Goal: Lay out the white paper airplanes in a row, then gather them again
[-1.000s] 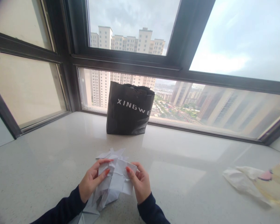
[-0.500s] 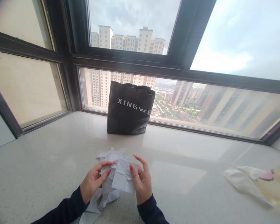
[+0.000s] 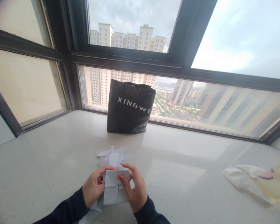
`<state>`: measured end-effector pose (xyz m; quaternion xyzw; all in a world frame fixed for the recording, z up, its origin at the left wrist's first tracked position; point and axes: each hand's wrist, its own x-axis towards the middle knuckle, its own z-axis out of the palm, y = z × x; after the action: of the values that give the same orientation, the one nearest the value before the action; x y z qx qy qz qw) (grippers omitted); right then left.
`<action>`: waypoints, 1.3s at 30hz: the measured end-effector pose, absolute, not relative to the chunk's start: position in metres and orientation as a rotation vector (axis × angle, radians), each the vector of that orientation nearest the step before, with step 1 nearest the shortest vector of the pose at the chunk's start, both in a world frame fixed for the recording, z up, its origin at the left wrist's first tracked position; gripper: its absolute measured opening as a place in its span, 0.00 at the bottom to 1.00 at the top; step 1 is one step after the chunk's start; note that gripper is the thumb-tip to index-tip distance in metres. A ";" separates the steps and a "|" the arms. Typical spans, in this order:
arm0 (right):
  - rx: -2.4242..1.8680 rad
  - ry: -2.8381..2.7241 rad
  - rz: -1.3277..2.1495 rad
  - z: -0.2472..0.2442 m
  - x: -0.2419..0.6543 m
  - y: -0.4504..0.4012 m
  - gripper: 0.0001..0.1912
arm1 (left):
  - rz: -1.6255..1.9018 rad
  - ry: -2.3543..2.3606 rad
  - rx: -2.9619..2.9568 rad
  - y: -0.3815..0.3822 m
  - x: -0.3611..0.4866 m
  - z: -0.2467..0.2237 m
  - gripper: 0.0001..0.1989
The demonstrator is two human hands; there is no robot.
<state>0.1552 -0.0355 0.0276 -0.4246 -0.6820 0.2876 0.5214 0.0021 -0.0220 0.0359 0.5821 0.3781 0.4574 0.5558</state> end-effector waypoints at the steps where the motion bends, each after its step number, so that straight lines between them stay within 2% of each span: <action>1: -1.031 -1.643 0.665 0.027 0.156 -0.035 0.13 | 1.079 0.893 1.377 -0.022 0.002 0.036 0.10; 6: -1.089 -1.679 0.592 0.024 0.156 -0.034 0.15 | 1.065 0.875 1.414 -0.023 0.002 0.033 0.11; 11: -1.095 -1.702 0.559 0.023 0.156 -0.032 0.16 | 1.044 0.872 1.469 -0.025 0.001 0.031 0.17; 22: -1.126 -1.730 0.553 0.025 0.157 -0.029 0.16 | 1.027 0.804 1.454 -0.025 0.002 0.028 0.14; 39: -1.215 -1.775 0.503 0.021 0.156 -0.028 0.16 | 1.000 0.603 1.445 -0.024 0.002 0.025 0.20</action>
<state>0.1562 -0.0280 0.0215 -0.4913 -0.7176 0.2033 0.4497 0.0023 -0.0244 0.0252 0.6229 0.2600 0.4311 0.5988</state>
